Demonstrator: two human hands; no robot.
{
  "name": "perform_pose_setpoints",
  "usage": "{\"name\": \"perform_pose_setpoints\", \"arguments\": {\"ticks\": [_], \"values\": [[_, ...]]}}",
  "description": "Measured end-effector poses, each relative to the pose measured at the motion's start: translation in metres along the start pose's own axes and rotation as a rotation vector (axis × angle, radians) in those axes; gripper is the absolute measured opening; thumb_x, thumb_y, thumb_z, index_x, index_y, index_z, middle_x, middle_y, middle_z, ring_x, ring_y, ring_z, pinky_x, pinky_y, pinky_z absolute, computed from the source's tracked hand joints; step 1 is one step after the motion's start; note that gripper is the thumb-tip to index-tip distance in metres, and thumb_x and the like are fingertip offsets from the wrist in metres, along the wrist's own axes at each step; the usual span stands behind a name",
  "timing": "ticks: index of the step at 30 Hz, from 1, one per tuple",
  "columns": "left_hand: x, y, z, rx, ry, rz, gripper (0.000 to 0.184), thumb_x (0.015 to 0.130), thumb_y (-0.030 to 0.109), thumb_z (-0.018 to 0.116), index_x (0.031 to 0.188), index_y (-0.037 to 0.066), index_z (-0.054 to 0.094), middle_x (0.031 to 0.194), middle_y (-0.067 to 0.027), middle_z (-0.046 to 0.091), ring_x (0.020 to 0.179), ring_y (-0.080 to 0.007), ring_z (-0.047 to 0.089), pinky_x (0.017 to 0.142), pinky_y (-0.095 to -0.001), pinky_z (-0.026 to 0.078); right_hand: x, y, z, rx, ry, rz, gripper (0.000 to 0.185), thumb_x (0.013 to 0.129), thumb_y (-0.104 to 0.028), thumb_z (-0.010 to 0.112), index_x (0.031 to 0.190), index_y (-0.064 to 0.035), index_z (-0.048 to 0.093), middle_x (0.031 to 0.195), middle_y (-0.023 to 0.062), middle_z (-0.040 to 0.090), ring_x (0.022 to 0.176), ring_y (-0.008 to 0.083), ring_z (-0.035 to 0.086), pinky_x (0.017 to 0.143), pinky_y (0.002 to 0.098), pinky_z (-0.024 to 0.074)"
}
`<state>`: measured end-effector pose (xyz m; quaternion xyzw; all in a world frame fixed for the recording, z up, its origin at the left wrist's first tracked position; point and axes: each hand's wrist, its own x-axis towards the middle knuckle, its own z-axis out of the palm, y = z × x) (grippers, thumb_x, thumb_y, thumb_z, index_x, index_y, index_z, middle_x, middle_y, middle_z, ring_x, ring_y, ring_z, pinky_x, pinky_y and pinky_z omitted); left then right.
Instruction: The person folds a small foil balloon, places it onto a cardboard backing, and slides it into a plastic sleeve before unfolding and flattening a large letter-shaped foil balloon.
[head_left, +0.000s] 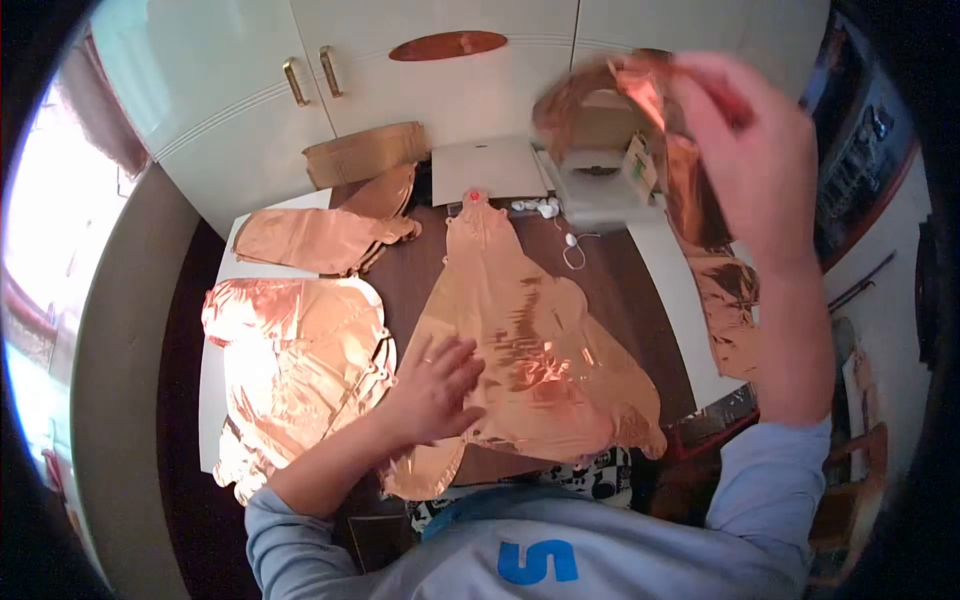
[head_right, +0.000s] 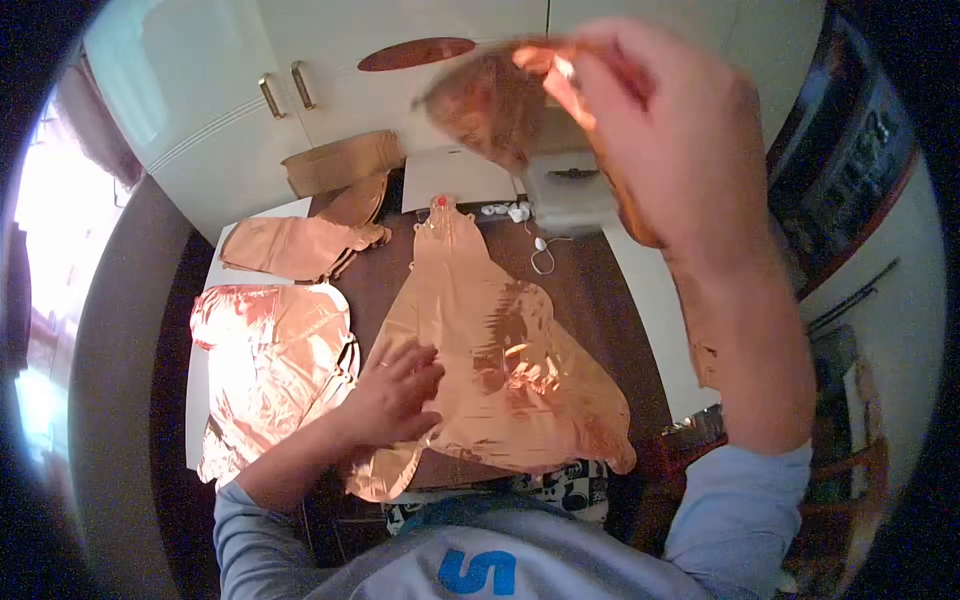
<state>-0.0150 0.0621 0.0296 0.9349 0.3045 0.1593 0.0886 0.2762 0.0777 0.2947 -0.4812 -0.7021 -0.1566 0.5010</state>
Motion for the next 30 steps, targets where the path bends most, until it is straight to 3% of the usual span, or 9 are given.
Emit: {"name": "perform_pose_setpoints", "arguments": {"ticks": [2, 4, 7, 8, 11, 12, 15, 19, 30], "values": [[-0.006, 0.017, 0.021, -0.057, 0.057, -0.043, 0.067, 0.080, 0.043, 0.073, 0.133, 0.006, 0.056, 0.137, -0.0223, 0.051, 0.133, -0.0423, 0.043, 0.112, -0.0582, 0.030, -0.044, -0.002, -0.004, 0.071, -0.049, -0.159, 0.018, 0.087, -0.007, 0.069, 0.105, -0.0072, 0.067, 0.078, 0.0116, 0.067, 0.060, 0.0177, 0.062, 0.056, 0.0300, 0.0467], [-0.004, 0.032, 0.026, -0.092, 0.073, -0.070, 0.065, 0.083, 0.044, 0.071, 0.132, 0.005, 0.055, 0.137, -0.0233, 0.051, 0.133, -0.0438, 0.043, 0.113, -0.0571, 0.030, -0.090, -0.012, -0.020, -0.044, -0.308, -0.369, 0.038, 0.070, -0.001, 0.073, 0.107, -0.0069, 0.069, 0.084, 0.0088, 0.069, 0.067, 0.0193, 0.065, 0.059, 0.0335, 0.0493], [-0.009, 0.044, 0.032, -0.051, 0.039, -0.078, 0.060, 0.083, 0.043, 0.071, 0.127, 0.004, 0.059, 0.132, -0.0212, 0.053, 0.129, -0.0434, 0.045, 0.110, -0.0563, 0.032, -0.179, -0.001, 0.001, 0.099, -0.392, -0.480, 0.032, 0.072, -0.009, 0.072, 0.102, -0.0013, 0.068, 0.089, 0.0087, 0.070, 0.069, 0.0187, 0.064, 0.062, 0.0345, 0.0495], [-0.010, 0.044, 0.036, -0.078, 0.146, -0.031, 0.057, 0.083, 0.043, 0.070, 0.123, 0.004, 0.060, 0.128, -0.0205, 0.054, 0.129, -0.0437, 0.045, 0.110, -0.0567, 0.032, -0.201, 0.003, 0.006, 0.106, -0.419, -0.542, 0.030, 0.075, -0.013, 0.072, 0.102, -0.0003, 0.068, 0.091, 0.0089, 0.070, 0.069, 0.0190, 0.064, 0.063, 0.0341, 0.0492], [-0.020, 0.041, 0.033, -0.097, 0.042, -0.089, 0.057, 0.081, 0.037, 0.075, 0.125, 0.004, 0.058, 0.125, -0.0238, 0.056, 0.124, -0.0465, 0.048, 0.113, -0.0591, 0.028, -0.247, 0.007, 0.011, 0.060, -0.445, -0.587, 0.022, 0.075, -0.009, 0.072, 0.096, -0.0011, 0.069, 0.084, 0.0092, 0.069, 0.065, 0.0175, 0.064, 0.061, 0.0309, 0.0465], [-0.022, 0.040, 0.032, -0.124, 0.078, -0.101, 0.062, 0.079, 0.032, 0.075, 0.130, 0.003, 0.055, 0.132, -0.0249, 0.052, 0.129, -0.0469, 0.045, 0.113, -0.0590, 0.028, -0.253, 0.005, 0.007, 0.047, -0.466, -0.592, 0.022, 0.076, -0.009, 0.072, 0.096, -0.0007, 0.068, 0.085, 0.0097, 0.069, 0.066, 0.0176, 0.064, 0.061, 0.0309, 0.0465], [-0.027, 0.042, 0.028, -0.077, 0.088, -0.148, 0.062, 0.084, 0.037, 0.068, 0.132, 0.002, 0.053, 0.137, -0.0214, 0.049, 0.135, -0.0435, 0.040, 0.114, -0.0579, 0.028, -0.271, 0.001, -0.003, 0.012, -0.521, -0.579, 0.022, 0.079, -0.012, 0.070, 0.096, 0.0007, 0.068, 0.087, 0.0111, 0.069, 0.067, 0.0183, 0.062, 0.063, 0.0319, 0.0466], [-0.024, 0.054, 0.030, -0.047, 0.036, -0.188, 0.065, 0.080, 0.031, 0.068, 0.136, 0.002, 0.049, 0.143, -0.0223, 0.045, 0.138, -0.0441, 0.036, 0.116, -0.0575, 0.024, -0.280, 0.004, -0.003, -0.023, -0.518, -0.567, 0.024, 0.082, -0.017, 0.067, 0.096, 0.0017, 0.068, 0.087, 0.0120, 0.067, 0.068, 0.0197, 0.059, 0.065, 0.0340, 0.0462], [-0.030, 0.056, 0.005, -0.063, 0.159, -0.334, 0.053, 0.082, 0.031, 0.072, 0.124, 0.002, 0.059, 0.129, -0.0197, 0.059, 0.127, -0.0366, 0.051, 0.110, -0.0557, 0.034, -0.291, 0.001, -0.015, -0.042, -0.577, -0.517, 0.024, 0.077, -0.012, 0.070, 0.097, 0.0018, 0.068, 0.088, 0.0110, 0.067, 0.072, 0.0203, 0.063, 0.067, 0.0346, 0.0476]]}}
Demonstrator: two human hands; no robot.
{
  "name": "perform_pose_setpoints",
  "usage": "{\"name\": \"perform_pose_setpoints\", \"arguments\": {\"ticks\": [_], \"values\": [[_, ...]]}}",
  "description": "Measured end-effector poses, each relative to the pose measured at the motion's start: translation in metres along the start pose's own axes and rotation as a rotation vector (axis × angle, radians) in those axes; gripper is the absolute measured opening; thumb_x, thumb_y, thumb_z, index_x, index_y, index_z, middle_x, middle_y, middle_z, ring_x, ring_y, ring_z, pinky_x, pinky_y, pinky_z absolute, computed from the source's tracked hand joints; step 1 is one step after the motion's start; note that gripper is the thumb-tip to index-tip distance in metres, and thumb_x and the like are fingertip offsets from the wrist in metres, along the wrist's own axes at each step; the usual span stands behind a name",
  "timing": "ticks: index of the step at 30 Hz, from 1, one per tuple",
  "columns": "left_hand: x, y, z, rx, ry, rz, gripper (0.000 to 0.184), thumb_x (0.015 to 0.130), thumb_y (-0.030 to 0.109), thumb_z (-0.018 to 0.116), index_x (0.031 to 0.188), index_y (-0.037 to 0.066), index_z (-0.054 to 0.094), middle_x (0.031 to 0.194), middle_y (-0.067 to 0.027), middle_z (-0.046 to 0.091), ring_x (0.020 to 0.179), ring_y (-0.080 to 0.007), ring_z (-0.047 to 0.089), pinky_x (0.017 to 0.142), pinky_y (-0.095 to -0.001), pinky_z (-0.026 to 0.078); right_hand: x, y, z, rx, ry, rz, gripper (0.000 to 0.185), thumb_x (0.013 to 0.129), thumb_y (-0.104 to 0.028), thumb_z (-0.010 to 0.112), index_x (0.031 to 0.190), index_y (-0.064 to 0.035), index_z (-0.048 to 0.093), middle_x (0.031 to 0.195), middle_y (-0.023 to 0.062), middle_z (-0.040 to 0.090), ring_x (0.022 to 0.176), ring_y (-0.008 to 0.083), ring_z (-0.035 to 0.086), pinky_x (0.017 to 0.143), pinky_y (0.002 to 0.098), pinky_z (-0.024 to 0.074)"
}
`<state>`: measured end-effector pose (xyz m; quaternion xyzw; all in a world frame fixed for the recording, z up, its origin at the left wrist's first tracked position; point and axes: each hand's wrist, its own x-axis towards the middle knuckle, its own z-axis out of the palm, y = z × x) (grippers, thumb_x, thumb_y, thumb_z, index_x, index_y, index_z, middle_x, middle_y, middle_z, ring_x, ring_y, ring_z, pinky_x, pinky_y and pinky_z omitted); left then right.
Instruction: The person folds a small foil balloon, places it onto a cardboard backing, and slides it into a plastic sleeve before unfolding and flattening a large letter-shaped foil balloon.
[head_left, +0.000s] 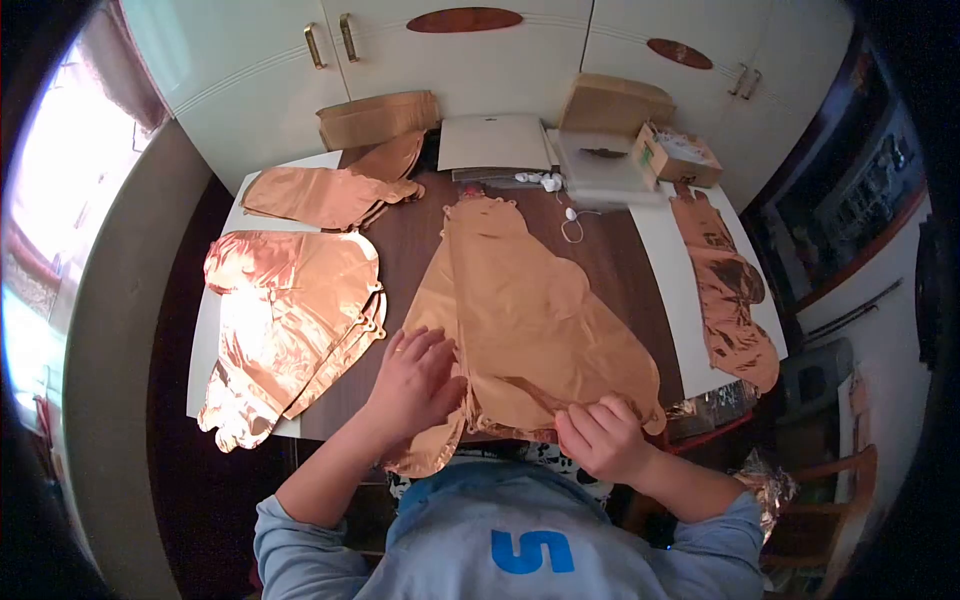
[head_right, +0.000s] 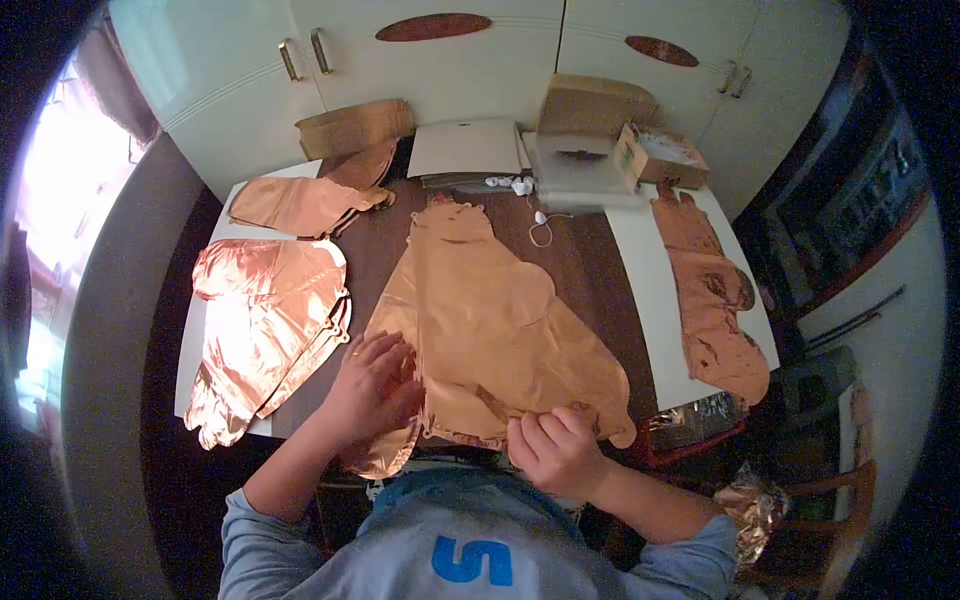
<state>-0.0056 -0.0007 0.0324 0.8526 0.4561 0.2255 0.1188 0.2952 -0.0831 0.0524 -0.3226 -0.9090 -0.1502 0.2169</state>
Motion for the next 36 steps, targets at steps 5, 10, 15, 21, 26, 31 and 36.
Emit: {"name": "perform_pose_setpoints", "arguments": {"ticks": [5, 10, 15, 21, 26, 31, 36], "values": [[0.009, -0.002, -0.006, -0.006, 0.028, 0.015, 0.052, 0.083, 0.030, 0.071, 0.125, 0.002, 0.059, 0.131, -0.0198, 0.058, 0.126, -0.0367, 0.052, 0.111, -0.0554, 0.034, 0.001, 0.000, 0.011, 0.019, 0.056, -0.057, 0.022, 0.078, -0.016, 0.067, 0.091, 0.0022, 0.068, 0.084, 0.0122, 0.066, 0.069, 0.0216, 0.060, 0.063, 0.0340, 0.0460], [0.032, -0.001, -0.006, -0.051, 0.014, 0.043, 0.049, 0.084, 0.028, 0.070, 0.123, 0.001, 0.060, 0.132, -0.0202, 0.057, 0.127, -0.0366, 0.051, 0.112, -0.0528, 0.034, -0.002, 0.000, 0.010, 0.031, 0.032, -0.076, 0.021, 0.079, -0.016, 0.067, 0.090, 0.0019, 0.068, 0.082, 0.0117, 0.065, 0.070, 0.0219, 0.060, 0.063, 0.0345, 0.0468], [0.054, -0.001, -0.001, -0.073, 0.001, 0.098, 0.044, 0.084, 0.025, 0.069, 0.119, 0.000, 0.061, 0.130, -0.0201, 0.058, 0.126, -0.0368, 0.051, 0.110, -0.0499, 0.036, -0.003, 0.000, 0.011, 0.034, 0.028, -0.068, 0.020, 0.079, -0.016, 0.068, 0.090, 0.0013, 0.068, 0.082, 0.0107, 0.065, 0.070, 0.0216, 0.060, 0.064, 0.0342, 0.0473], [0.091, -0.002, 0.002, -0.042, 0.037, 0.239, 0.038, 0.085, 0.023, 0.068, 0.113, -0.001, 0.064, 0.124, -0.0202, 0.059, 0.120, -0.0375, 0.053, 0.106, -0.0479, 0.040, -0.006, -0.001, 0.012, 0.018, -0.003, -0.074, 0.022, 0.080, -0.019, 0.069, 0.090, 0.0004, 0.068, 0.082, 0.0090, 0.065, 0.070, 0.0205, 0.060, 0.068, 0.0349, 0.0476], [0.122, -0.036, 0.053, -0.026, 0.108, 0.312, 0.035, 0.083, 0.026, 0.071, 0.107, 0.002, 0.065, 0.120, -0.0183, 0.059, 0.116, -0.0381, 0.054, 0.098, -0.0459, 0.047, -0.004, -0.004, 0.006, 0.046, -0.052, -0.032, 0.027, 0.081, -0.024, 0.069, 0.091, 0.0000, 0.068, 0.081, 0.0086, 0.064, 0.069, 0.0202, 0.058, 0.071, 0.0362, 0.0469], [0.130, -0.041, 0.053, -0.080, 0.082, 0.289, 0.035, 0.082, 0.028, 0.072, 0.106, 0.003, 0.063, 0.117, -0.0177, 0.059, 0.113, -0.0384, 0.055, 0.096, -0.0456, 0.048, 0.002, 0.005, 0.001, 0.105, -0.126, -0.036, 0.027, 0.082, -0.026, 0.068, 0.091, -0.0003, 0.067, 0.080, 0.0084, 0.064, 0.068, 0.0208, 0.058, 0.072, 0.0370, 0.0462], [0.134, -0.051, 0.059, -0.116, 0.142, 0.276, 0.032, 0.081, 0.027, 0.073, 0.099, 0.003, 0.063, 0.114, -0.0168, 0.059, 0.112, -0.0368, 0.055, 0.094, -0.0453, 0.048, -0.004, 0.010, 0.016, 0.045, -0.115, -0.120, 0.032, 0.082, -0.032, 0.071, 0.091, -0.0016, 0.068, 0.081, 0.0084, 0.064, 0.070, 0.0207, 0.060, 0.073, 0.0373, 0.0458]]}}
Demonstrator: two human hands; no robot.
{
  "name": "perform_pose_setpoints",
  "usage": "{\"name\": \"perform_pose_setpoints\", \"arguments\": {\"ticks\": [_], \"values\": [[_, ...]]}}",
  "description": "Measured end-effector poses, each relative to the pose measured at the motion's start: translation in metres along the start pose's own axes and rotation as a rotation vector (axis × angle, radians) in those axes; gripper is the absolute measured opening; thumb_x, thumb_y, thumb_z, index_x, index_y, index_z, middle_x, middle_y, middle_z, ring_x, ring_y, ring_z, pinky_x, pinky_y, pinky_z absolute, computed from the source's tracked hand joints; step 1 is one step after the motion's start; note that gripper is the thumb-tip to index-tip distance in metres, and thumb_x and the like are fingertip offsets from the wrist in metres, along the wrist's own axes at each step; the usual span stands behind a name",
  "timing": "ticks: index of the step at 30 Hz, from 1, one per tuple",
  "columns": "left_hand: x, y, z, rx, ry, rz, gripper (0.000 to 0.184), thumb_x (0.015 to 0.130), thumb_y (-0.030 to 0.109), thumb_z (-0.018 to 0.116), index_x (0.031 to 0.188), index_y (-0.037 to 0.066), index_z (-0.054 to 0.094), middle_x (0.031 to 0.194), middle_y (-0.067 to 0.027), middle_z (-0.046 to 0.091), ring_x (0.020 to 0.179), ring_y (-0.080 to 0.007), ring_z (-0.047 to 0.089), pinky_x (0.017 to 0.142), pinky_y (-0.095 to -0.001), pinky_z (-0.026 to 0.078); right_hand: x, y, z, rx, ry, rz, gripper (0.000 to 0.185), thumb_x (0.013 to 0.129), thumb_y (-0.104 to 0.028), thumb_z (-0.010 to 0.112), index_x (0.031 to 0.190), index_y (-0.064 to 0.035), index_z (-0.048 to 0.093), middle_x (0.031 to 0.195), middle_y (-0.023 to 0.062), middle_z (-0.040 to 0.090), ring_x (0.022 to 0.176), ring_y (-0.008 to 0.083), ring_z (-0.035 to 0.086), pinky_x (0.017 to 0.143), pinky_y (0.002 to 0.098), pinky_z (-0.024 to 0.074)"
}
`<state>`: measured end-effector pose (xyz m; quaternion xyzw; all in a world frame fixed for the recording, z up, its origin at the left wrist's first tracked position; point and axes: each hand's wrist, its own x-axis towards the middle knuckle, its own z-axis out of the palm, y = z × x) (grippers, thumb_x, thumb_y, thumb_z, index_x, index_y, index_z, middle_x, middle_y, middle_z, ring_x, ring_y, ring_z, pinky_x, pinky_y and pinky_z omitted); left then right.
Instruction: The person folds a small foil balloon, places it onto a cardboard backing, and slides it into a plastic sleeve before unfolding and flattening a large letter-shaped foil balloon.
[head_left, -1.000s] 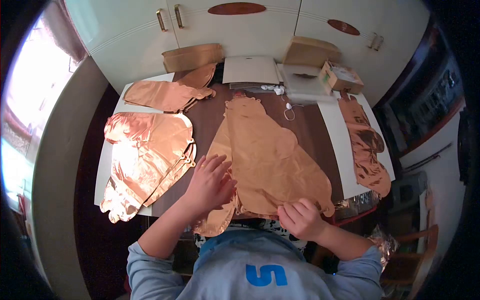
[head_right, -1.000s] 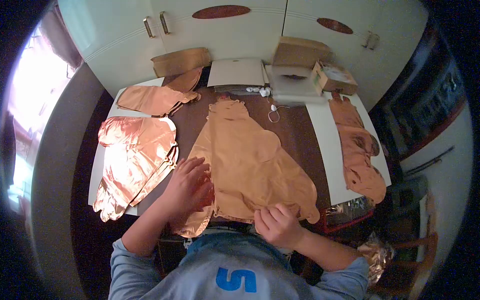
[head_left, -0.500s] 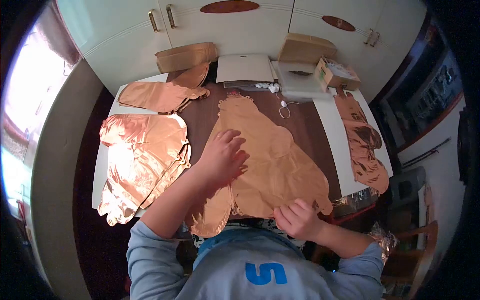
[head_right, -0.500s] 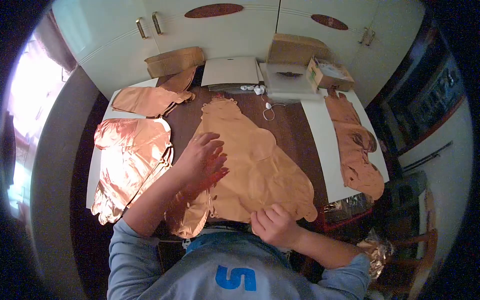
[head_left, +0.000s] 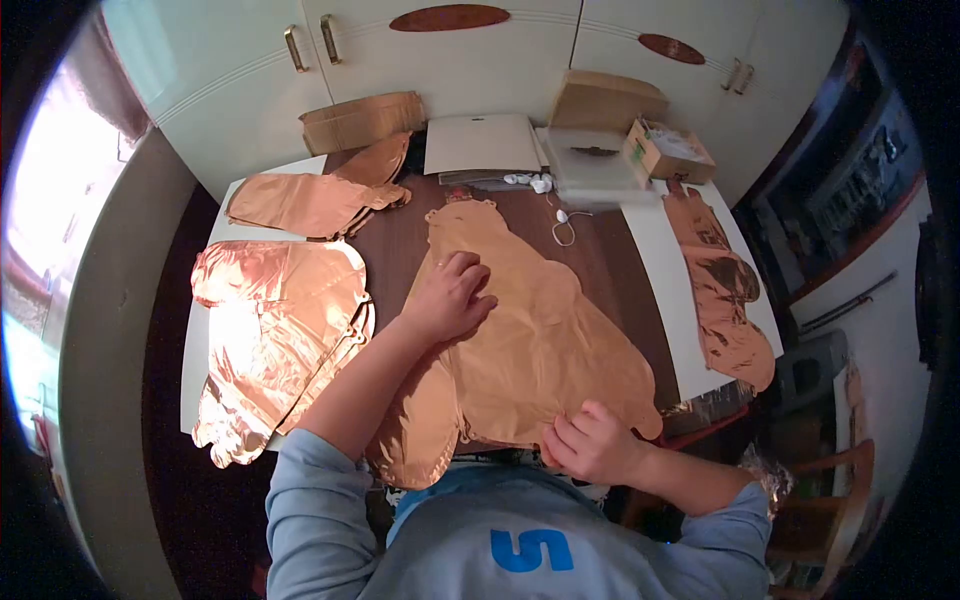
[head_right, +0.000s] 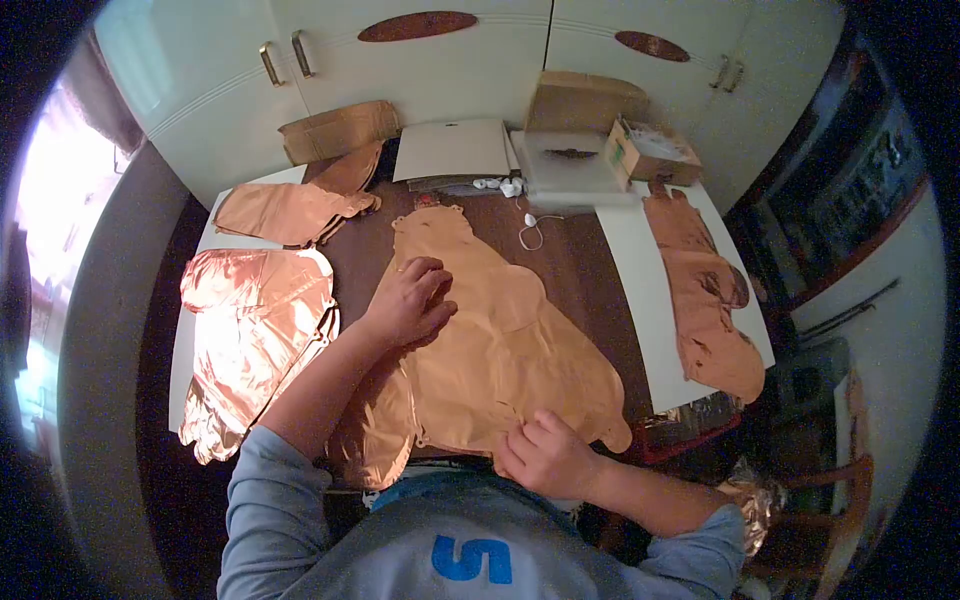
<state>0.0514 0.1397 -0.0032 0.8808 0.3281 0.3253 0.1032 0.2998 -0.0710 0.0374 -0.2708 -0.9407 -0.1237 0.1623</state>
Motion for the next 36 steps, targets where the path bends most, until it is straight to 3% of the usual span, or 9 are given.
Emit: {"name": "perform_pose_setpoints", "arguments": {"ticks": [5, 8, 11, 17, 21, 24, 27, 30, 36], "values": [[-0.002, 0.006, -0.004, -0.011, -0.028, -0.025, 0.034, 0.081, 0.027, 0.073, 0.102, 0.003, 0.064, 0.116, -0.0170, 0.059, 0.113, -0.0373, 0.055, 0.095, -0.0452, 0.047, 0.011, 0.003, -0.013, 0.163, -0.037, -0.021, 0.039, 0.081, -0.039, 0.072, 0.092, -0.0019, 0.068, 0.080, 0.0083, 0.064, 0.070, 0.0211, 0.061, 0.072, 0.0368, 0.0460], [-0.002, 0.007, -0.004, 0.005, -0.027, -0.017, 0.035, 0.082, 0.027, 0.073, 0.105, 0.002, 0.064, 0.117, -0.0168, 0.059, 0.114, -0.0371, 0.055, 0.096, -0.0453, 0.047, 0.020, 0.019, -0.031, 0.389, -0.084, 0.110, 0.038, 0.081, -0.040, 0.072, 0.092, -0.0038, 0.068, 0.079, 0.0075, 0.065, 0.069, 0.0224, 0.061, 0.071, 0.0377, 0.0461], [-0.005, 0.004, -0.001, 0.018, 0.000, -0.017, 0.036, 0.082, 0.028, 0.073, 0.106, 0.003, 0.064, 0.117, -0.0162, 0.058, 0.115, -0.0363, 0.054, 0.096, -0.0448, 0.047, 0.023, 0.050, -0.025, 0.375, 0.051, 0.248, 0.032, 0.082, -0.037, 0.073, 0.094, -0.0074, 0.069, 0.079, 0.0068, 0.065, 0.069, 0.0256, 0.062, 0.069, 0.0394, 0.0460], [-0.003, -0.002, -0.001, 0.021, -0.004, -0.023, 0.039, 0.082, 0.027, 0.074, 0.111, 0.003, 0.063, 0.118, -0.0186, 0.060, 0.112, -0.0389, 0.057, 0.095, -0.0463, 0.049, 0.035, 0.097, 0.000, 0.328, 0.063, 0.599, 0.018, 0.084, -0.027, 0.073, 0.090, -0.0100, 0.068, 0.078, 0.0069, 0.065, 0.074, 0.0297, 0.065, 0.069, 0.0414, 0.0470], [-0.004, 0.002, 0.000, 0.054, -0.005, -0.042, 0.041, 0.081, 0.027, 0.074, 0.112, 0.002, 0.063, 0.118, -0.0184, 0.060, 0.112, -0.0391, 0.057, 0.095, -0.0465, 0.049, 0.050, 0.130, 0.020, 0.397, -0.052, 0.940, 0.027, 0.082, -0.031, 0.075, 0.086, -0.0065, 0.065, 0.085, 0.0097, 0.064, 0.079, 0.0334, 0.065, 0.079, 0.0448, 0.0506], [-0.004, 0.004, -0.001, 0.043, 0.007, -0.051, 0.039, 0.082, 0.030, 0.073, 0.109, 0.004, 0.063, 0.120, -0.0144, 0.059, 0.116, -0.0338, 0.055, 0.096, -0.0447, 0.047, 0.055, 0.156, 0.045, 0.324, -0.072, 1.000, 0.036, 0.077, -0.036, 0.078, 0.086, -0.0046, 0.064, 0.089, 0.0105, 0.064, 0.082, 0.0335, 0.066, 0.083, 0.0429, 0.0523], [-0.006, 0.000, 0.002, 0.011, -0.005, -0.075, 0.042, 0.082, 0.032, 0.072, 0.113, 0.004, 0.063, 0.122, -0.0155, 0.058, 0.117, -0.0346, 0.055, 0.096, -0.0455, 0.047, 0.070, 0.166, 0.050, 0.294, -0.176, 1.070, 0.038, 0.073, -0.037, 0.080, 0.085, -0.0033, 0.066, 0.089, 0.0114, 0.068, 0.085, 0.0319, 0.068, 0.081, 0.0414, 0.0541], [-0.005, 0.002, 0.000, 0.017, -0.015, -0.067, 0.047, 0.081, 0.035, 0.073, 0.115, 0.004, 0.063, 0.122, -0.0164, 0.058, 0.117, -0.0351, 0.055, 0.097, -0.0464, 0.047, 0.091, 0.178, 0.036, 0.466, -0.531, 1.089, 0.034, 0.073, -0.033, 0.079, 0.083, -0.0025, 0.069, 0.089, 0.0140, 0.071, 0.086, 0.0321, 0.070, 0.078, 0.0416, 0.0552], [-0.003, 0.012, -0.008, 0.066, -0.086, -0.084, 0.060, 0.075, 0.042, 0.077, 0.119, 0.003, 0.062, 0.127, -0.0213, 0.056, 0.123, -0.0409, 0.052, 0.101, -0.0488, 0.045, 0.084, 0.181, 0.051, 0.512, -0.344, 1.109, 0.031, 0.070, -0.024, 0.080, 0.089, -0.0013, 0.070, 0.093, 0.0164, 0.072, 0.089, 0.0331, 0.070, 0.080, 0.0415, 0.0549]]}}
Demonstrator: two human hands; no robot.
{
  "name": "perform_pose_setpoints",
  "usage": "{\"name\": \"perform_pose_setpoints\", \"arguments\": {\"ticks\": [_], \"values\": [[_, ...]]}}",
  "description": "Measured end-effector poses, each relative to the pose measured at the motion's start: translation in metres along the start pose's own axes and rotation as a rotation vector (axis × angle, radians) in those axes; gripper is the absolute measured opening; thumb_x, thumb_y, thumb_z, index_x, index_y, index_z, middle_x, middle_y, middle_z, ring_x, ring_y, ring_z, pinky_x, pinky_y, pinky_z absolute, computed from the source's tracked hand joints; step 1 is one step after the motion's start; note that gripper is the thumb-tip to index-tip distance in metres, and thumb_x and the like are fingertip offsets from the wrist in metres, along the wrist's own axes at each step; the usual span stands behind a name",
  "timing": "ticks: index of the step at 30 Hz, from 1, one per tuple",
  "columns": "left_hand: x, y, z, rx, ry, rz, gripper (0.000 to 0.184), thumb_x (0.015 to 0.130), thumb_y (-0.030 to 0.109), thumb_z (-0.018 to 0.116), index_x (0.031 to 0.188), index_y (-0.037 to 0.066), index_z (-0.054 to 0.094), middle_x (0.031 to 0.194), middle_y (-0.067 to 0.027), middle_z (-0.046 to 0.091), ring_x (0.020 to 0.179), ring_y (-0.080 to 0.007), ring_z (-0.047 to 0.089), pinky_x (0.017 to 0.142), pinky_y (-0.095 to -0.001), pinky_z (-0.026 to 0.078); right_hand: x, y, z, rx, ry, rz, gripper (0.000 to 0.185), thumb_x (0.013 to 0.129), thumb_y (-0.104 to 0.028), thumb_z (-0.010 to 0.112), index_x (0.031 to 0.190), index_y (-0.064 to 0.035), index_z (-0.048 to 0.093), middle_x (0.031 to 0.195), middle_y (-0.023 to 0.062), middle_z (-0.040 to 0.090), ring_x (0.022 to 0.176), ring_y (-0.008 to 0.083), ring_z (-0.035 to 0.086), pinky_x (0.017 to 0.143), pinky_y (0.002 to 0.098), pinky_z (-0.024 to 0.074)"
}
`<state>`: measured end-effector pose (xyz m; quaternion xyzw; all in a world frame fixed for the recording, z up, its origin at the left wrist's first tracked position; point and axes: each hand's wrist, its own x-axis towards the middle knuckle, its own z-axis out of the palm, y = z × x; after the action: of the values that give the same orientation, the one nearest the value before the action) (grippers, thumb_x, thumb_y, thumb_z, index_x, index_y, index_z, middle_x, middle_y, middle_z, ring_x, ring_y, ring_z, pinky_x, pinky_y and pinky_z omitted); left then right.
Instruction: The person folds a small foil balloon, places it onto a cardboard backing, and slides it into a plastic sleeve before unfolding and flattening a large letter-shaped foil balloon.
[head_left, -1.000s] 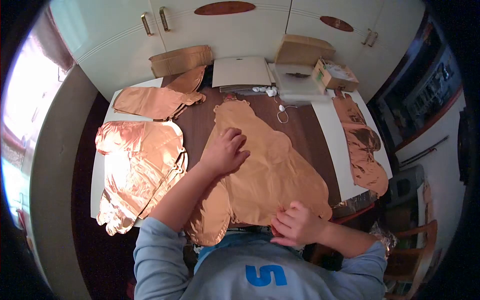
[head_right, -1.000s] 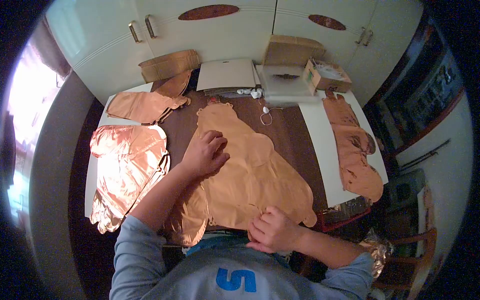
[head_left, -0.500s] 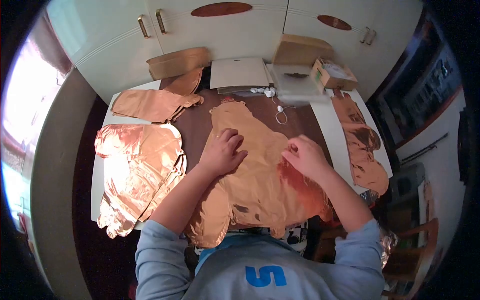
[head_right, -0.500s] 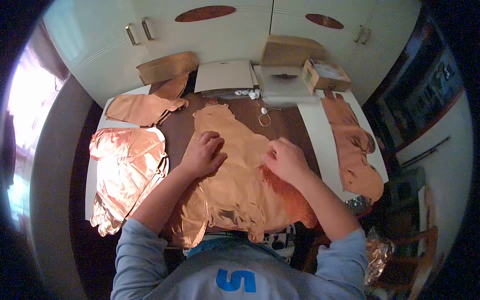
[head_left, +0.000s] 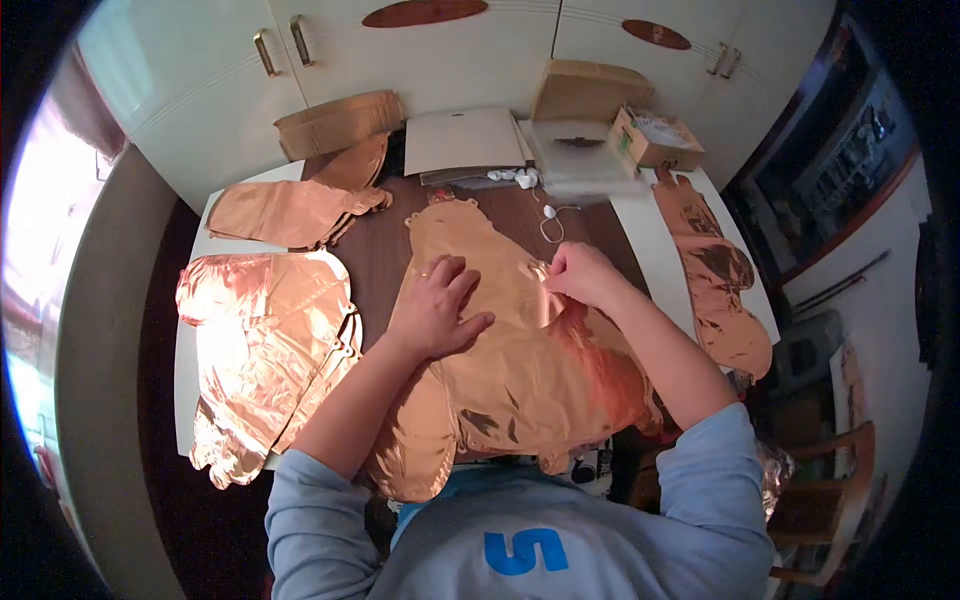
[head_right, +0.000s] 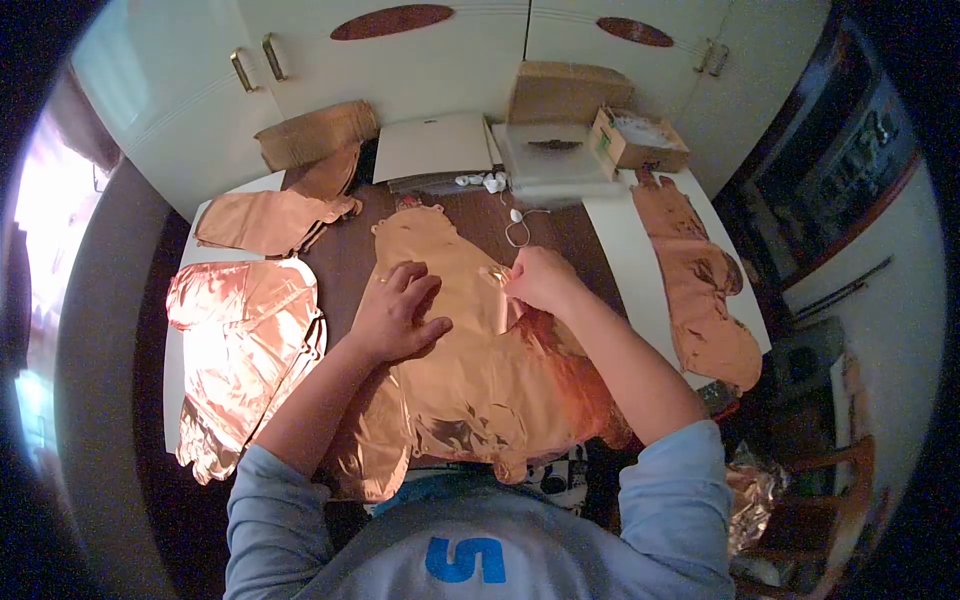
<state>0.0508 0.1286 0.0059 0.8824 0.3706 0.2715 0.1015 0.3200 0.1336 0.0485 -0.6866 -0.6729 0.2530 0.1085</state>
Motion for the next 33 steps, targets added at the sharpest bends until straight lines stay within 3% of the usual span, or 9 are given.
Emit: {"name": "perform_pose_setpoints", "arguments": {"ticks": [6, 9, 12, 15, 21, 24, 27, 33], "values": [[0.002, 0.006, -0.006, 0.056, 0.078, 0.131, 0.058, 0.075, 0.041, 0.077, 0.118, 0.004, 0.062, 0.126, -0.0208, 0.056, 0.122, -0.0420, 0.051, 0.101, -0.0498, 0.045, 0.000, 0.010, 0.012, 0.177, 0.091, 0.009, 0.050, 0.069, -0.020, 0.081, 0.112, -0.0018, 0.064, 0.109, 0.0201, 0.069, 0.101, 0.0341, 0.067, 0.086, 0.0401, 0.0532], [0.000, 0.008, -0.004, -0.017, -0.015, 0.086, 0.058, 0.075, 0.040, 0.077, 0.117, 0.004, 0.062, 0.125, -0.0210, 0.056, 0.120, -0.0420, 0.051, 0.102, -0.0509, 0.044, -0.002, 0.006, 0.008, 0.161, 0.053, 0.027, 0.047, 0.069, -0.027, 0.081, 0.106, -0.0015, 0.068, 0.102, 0.0202, 0.071, 0.095, 0.0343, 0.069, 0.085, 0.0414, 0.0538], [-0.001, 0.005, 0.003, -0.031, 0.015, 0.095, 0.058, 0.075, 0.038, 0.077, 0.119, 0.003, 0.061, 0.125, -0.0209, 0.056, 0.120, -0.0423, 0.051, 0.102, -0.0515, 0.043, -0.006, -0.012, -0.009, -0.030, -0.181, 0.104, 0.045, 0.069, -0.036, 0.080, 0.096, -0.0013, 0.072, 0.095, 0.0207, 0.071, 0.089, 0.0343, 0.070, 0.081, 0.0425, 0.0545], [-0.002, 0.004, 0.009, -0.034, 0.047, 0.107, 0.059, 0.075, 0.037, 0.077, 0.120, 0.003, 0.060, 0.125, -0.0210, 0.056, 0.119, -0.0430, 0.051, 0.102, -0.0518, 0.043, -0.006, -0.007, -0.002, -0.088, -0.128, -0.011, 0.044, 0.070, -0.042, 0.077, 0.086, -0.0007, 0.072, 0.087, 0.0204, 0.071, 0.082, 0.0345, 0.070, 0.077, 0.0429, 0.0548], [-0.003, 0.004, 0.010, -0.008, 0.042, 0.113, 0.062, 0.075, 0.038, 0.077, 0.124, 0.003, 0.059, 0.129, -0.0214, 0.055, 0.123, -0.0440, 0.050, 0.104, -0.0525, 0.042, -0.011, -0.016, -0.005, 0.085, -0.003, 0.032, 0.039, 0.073, -0.037, 0.074, 0.085, 0.0003, 0.071, 0.085, 0.0208, 0.071, 0.079, 0.0366, 0.069, 0.072, 0.0449, 0.0537], [-0.003, 0.004, 0.011, -0.007, 0.015, 0.100, 0.060, 0.080, 0.042, 0.071, 0.124, 0.004, 0.057, 0.132, -0.0200, 0.053, 0.127, -0.0427, 0.047, 0.110, -0.0529, 0.036, -0.004, -0.006, 0.006, -0.005, 0.040, -0.060, 0.037, 0.077, -0.035, 0.073, 0.084, 0.0005, 0.070, 0.083, 0.0211, 0.070, 0.078, 0.0373, 0.069, 0.071, 0.0458, 0.0528], [-0.003, 0.003, 0.012, -0.013, 0.014, 0.094, 0.060, 0.081, 0.042, 0.071, 0.124, 0.004, 0.057, 0.132, -0.0201, 0.053, 0.128, -0.0428, 0.047, 0.110, -0.0531, 0.036, -0.013, -0.016, 0.003, 0.075, 0.046, -0.069, 0.034, 0.080, -0.033, 0.074, 0.084, 0.0006, 0.069, 0.081, 0.0205, 0.069, 0.075, 0.0335, 0.069, 0.069, 0.0443, 0.0524], [-0.001, 0.003, 0.012, -0.026, 0.001, 0.088, 0.059, 0.081, 0.042, 0.071, 0.124, 0.004, 0.058, 0.134, -0.0204, 0.052, 0.128, -0.0428, 0.047, 0.110, -0.0528, 0.036, -0.026, -0.029, 0.030, 0.422, -0.024, -0.349, 0.023, 0.089, -0.023, 0.071, 0.092, -0.0003, 0.070, 0.082, 0.0126, 0.071, 0.078, 0.0198, 0.069, 0.071, 0.0366, 0.0544]]}}
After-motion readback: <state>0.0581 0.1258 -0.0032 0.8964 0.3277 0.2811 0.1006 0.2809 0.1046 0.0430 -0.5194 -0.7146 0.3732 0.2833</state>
